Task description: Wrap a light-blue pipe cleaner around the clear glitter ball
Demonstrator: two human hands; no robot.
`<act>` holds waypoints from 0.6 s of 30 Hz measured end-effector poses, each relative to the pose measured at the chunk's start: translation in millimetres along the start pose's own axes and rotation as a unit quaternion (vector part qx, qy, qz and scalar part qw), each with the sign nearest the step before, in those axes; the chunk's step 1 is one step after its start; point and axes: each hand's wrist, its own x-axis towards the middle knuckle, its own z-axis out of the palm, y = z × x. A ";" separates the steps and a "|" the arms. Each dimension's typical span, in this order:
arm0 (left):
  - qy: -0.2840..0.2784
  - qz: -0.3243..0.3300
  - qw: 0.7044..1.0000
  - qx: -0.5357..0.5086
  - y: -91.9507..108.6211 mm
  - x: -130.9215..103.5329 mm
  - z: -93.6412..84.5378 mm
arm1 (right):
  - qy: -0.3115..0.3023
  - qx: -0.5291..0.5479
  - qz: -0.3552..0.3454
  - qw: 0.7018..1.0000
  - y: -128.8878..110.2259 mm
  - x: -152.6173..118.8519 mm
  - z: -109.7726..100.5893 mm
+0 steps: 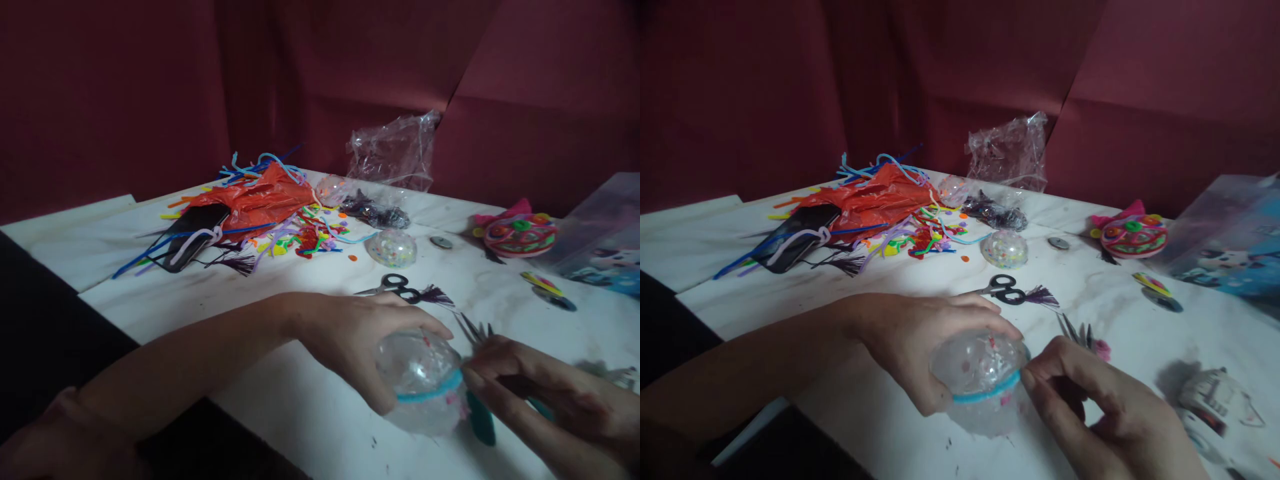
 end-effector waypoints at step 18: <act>-0.033 -0.072 0.971 -0.227 -20.9 29.6 -6.5 | -0.073 0.081 -0.052 0.993 7.3 15.8 -5.7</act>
